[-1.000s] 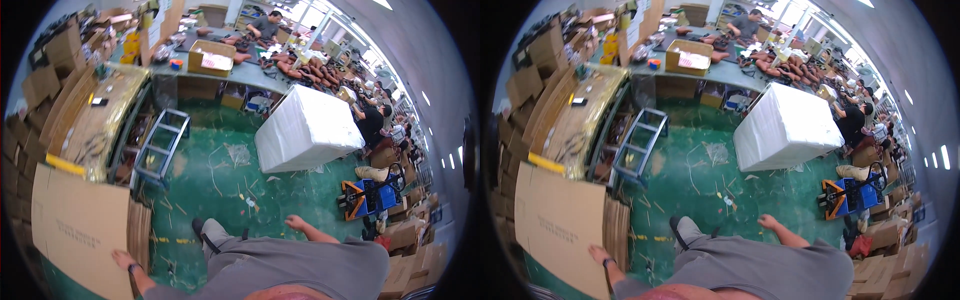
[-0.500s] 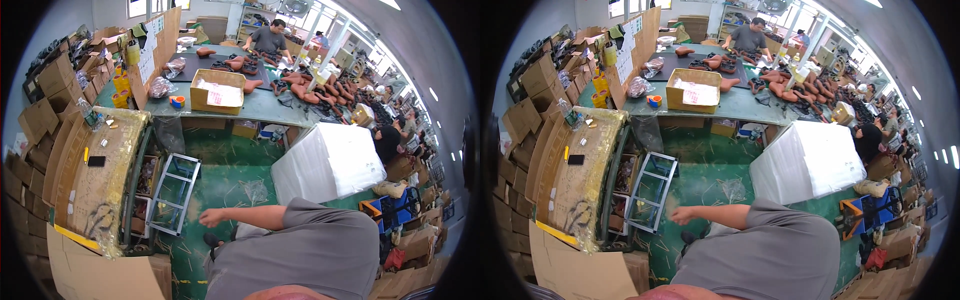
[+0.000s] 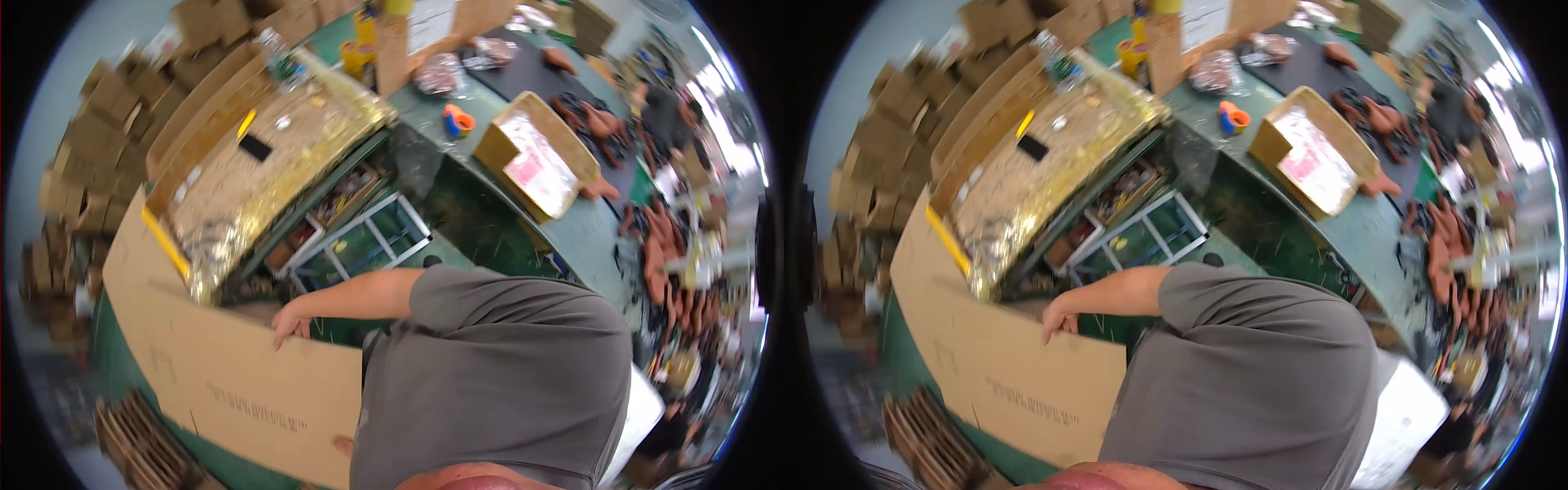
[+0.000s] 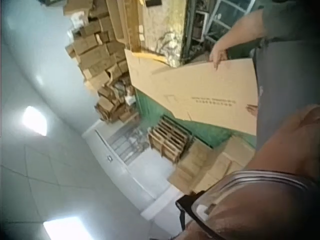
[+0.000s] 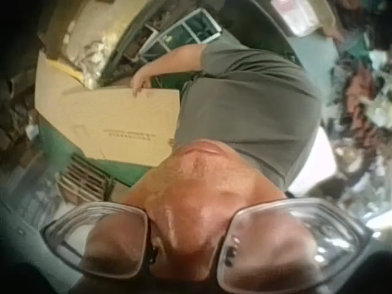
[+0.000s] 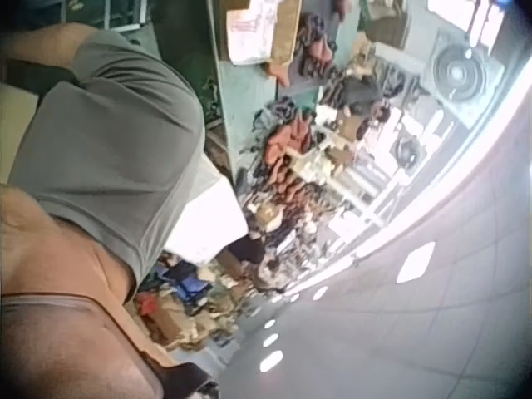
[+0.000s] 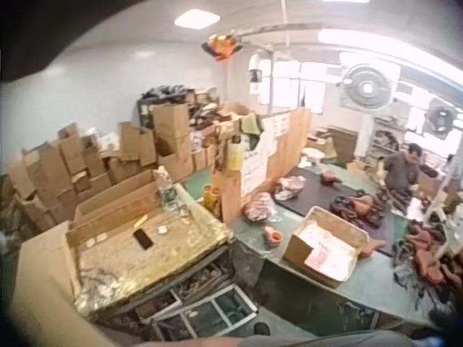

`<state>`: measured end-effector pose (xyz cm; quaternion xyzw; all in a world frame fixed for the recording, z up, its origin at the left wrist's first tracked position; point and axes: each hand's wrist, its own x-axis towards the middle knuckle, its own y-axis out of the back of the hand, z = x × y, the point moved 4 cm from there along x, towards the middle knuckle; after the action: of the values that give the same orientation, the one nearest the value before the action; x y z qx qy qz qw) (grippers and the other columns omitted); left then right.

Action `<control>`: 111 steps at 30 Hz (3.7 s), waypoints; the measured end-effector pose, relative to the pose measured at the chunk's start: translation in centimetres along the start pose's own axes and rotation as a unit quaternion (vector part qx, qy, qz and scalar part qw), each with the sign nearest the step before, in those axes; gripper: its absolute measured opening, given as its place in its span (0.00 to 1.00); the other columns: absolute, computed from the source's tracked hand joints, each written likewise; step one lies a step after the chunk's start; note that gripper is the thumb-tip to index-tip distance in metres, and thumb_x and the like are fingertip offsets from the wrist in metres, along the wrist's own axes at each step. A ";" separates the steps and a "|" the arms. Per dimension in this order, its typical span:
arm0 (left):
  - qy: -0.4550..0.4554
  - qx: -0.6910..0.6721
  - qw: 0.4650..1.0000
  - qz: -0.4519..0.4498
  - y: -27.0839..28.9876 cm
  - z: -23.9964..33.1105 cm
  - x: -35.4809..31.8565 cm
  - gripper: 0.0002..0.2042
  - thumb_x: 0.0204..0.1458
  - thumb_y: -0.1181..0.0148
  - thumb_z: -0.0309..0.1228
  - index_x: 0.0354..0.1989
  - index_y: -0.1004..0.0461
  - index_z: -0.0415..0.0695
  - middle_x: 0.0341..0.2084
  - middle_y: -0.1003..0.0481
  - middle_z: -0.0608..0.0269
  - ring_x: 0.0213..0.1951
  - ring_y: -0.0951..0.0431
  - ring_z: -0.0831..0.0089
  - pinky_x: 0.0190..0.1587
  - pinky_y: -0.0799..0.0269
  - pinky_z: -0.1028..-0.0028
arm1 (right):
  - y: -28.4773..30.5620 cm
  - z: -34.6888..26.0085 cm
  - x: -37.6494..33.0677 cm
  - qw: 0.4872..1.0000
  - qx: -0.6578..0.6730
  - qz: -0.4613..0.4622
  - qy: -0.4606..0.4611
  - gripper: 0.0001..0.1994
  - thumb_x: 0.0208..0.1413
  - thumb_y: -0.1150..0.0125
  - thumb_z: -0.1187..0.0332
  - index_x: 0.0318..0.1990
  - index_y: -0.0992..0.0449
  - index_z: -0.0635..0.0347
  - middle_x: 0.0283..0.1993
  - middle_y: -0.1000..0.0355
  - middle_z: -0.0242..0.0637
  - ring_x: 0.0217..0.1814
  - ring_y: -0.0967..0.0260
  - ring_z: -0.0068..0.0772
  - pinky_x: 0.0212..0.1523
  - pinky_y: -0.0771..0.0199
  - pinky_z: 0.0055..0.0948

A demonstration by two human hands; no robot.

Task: Packing bicycle seats into plastic bags and then into cardboard boxes.

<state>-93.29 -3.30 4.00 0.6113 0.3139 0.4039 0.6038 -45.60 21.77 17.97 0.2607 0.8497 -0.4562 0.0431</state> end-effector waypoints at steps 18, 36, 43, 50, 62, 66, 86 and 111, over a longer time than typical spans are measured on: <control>0.358 -0.765 0.350 0.404 7.4 25.4 24.8 0.59 0.55 0.65 0.87 0.84 0.45 0.51 0.77 0.35 0.49 0.74 0.32 0.41 0.75 0.36 0.34 | 0.0 4.7 -56.6 0.560 -0.761 0.316 -0.088 0.31 0.58 0.37 0.77 0.69 0.19 0.36 0.52 0.15 0.45 0.57 0.18 0.56 0.55 0.18 0.53; 0.589 -0.578 0.531 0.193 5.6 17.5 15.3 0.22 0.62 0.30 0.28 0.64 0.23 0.36 0.52 0.15 0.57 0.51 0.14 0.66 0.50 0.16 0.59 | 9.2 1.3 -59.1 0.507 -0.719 0.472 -0.057 0.23 0.74 0.40 0.48 0.63 0.17 0.54 0.40 0.18 0.63 0.47 0.19 0.69 0.51 0.20 0.61; 0.345 -0.496 0.797 -0.002 19.7 9.0 22.5 0.31 0.59 0.34 0.23 0.73 0.31 0.35 0.62 0.21 0.47 0.64 0.21 0.58 0.68 0.27 0.62 | 20.9 -5.3 -66.0 0.433 -0.590 0.678 -0.064 0.30 0.79 0.50 0.46 0.60 0.19 0.69 0.48 0.19 0.70 0.57 0.22 0.76 0.58 0.22 0.62; 0.083 -0.186 0.905 -0.373 12.2 15.0 34.5 0.55 0.62 0.34 0.54 0.87 0.62 0.41 0.84 0.66 0.25 0.85 0.64 0.32 0.84 0.57 0.47 | 26.5 -4.3 -50.1 0.655 -0.357 0.658 -0.104 0.51 0.70 0.44 0.33 0.83 0.50 0.69 0.84 0.48 0.68 0.85 0.47 0.71 0.79 0.40 0.55; -0.039 -0.249 0.732 -0.633 15.9 20.4 45.3 0.61 0.49 0.26 0.70 0.83 0.44 0.39 0.81 0.45 0.30 0.79 0.39 0.39 0.79 0.40 0.61 | 10.8 -11.2 -37.3 0.500 -0.661 0.554 0.073 0.16 0.66 0.31 0.52 0.44 0.21 0.55 0.34 0.18 0.49 0.43 0.18 0.62 0.51 0.19 0.61; -0.042 -0.124 0.924 -0.358 7.7 20.9 48.9 0.68 0.40 0.17 0.60 0.85 0.52 0.41 0.83 0.50 0.37 0.82 0.44 0.41 0.82 0.46 0.51 | 9.6 -20.1 -33.2 0.333 -0.757 0.542 0.151 0.23 0.60 0.26 0.52 0.58 0.21 0.49 0.45 0.17 0.44 0.52 0.18 0.53 0.53 0.17 0.52; -0.111 -0.119 0.980 -0.118 3.6 41.8 57.8 0.41 0.59 0.25 0.46 0.81 0.34 0.51 0.83 0.47 0.42 0.82 0.48 0.41 0.80 0.49 0.42 | 44.6 14.4 -77.1 0.400 -0.225 0.862 -0.218 0.36 0.59 0.23 0.59 0.66 0.40 0.66 0.52 0.17 0.59 0.57 0.16 0.61 0.53 0.16 0.54; -0.078 -0.249 0.960 -0.104 3.0 32.0 60.1 0.63 0.34 0.20 0.70 0.83 0.39 0.61 0.86 0.59 0.38 0.86 0.63 0.43 0.84 0.71 0.37 | 25.2 -10.0 -32.5 0.856 0.086 0.497 0.113 0.20 0.73 0.40 0.66 0.65 0.23 0.70 0.58 0.19 0.44 0.59 0.19 0.36 0.60 0.16 0.38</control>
<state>-37.04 33.33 15.65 0.4356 0.2169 0.3552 0.7982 -3.81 27.94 14.95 0.7010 0.5633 -0.4128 0.1447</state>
